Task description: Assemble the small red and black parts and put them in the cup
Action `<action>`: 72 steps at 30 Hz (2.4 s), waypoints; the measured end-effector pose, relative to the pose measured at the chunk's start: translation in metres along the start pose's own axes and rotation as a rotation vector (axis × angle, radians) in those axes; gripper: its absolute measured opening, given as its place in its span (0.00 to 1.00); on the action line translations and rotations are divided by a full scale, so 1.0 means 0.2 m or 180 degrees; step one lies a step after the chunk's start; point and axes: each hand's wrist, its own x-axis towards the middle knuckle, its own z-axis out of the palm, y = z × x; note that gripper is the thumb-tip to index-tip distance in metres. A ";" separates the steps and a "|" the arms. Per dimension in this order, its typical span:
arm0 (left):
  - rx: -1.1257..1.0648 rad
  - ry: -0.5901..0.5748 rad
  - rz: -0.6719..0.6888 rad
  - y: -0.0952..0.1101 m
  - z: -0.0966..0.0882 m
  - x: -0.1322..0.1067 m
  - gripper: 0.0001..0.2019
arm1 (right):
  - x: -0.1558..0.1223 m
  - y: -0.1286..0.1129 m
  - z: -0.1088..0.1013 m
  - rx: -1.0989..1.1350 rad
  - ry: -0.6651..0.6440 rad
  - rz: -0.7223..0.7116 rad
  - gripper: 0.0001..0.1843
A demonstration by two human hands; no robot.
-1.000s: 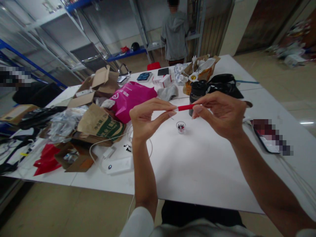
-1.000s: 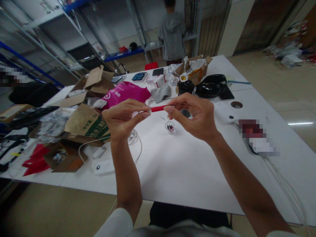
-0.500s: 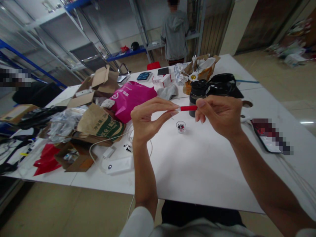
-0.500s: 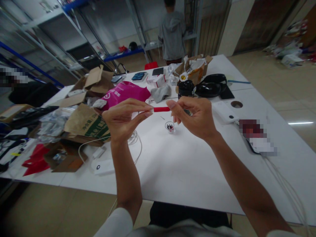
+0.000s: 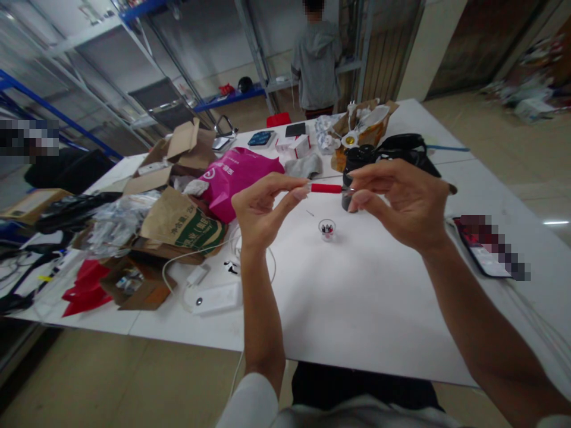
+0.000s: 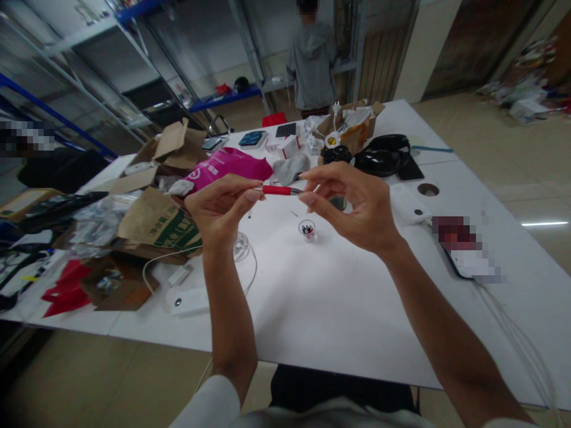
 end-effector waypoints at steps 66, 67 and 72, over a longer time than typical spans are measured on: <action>0.0347 -0.0425 0.0211 -0.02 0.00 0.00 0.08 | -0.03 0.02 0.00 -0.0215 0.0078 -0.0228 0.13; 0.0359 -0.0453 0.0183 -0.02 0.01 0.00 0.08 | -0.03 0.02 0.01 -0.0208 0.0103 -0.0170 0.12; 0.0595 -0.0751 -0.0203 0.01 0.03 -0.01 0.10 | -0.02 -0.01 0.03 -0.0112 0.0141 -0.0235 0.12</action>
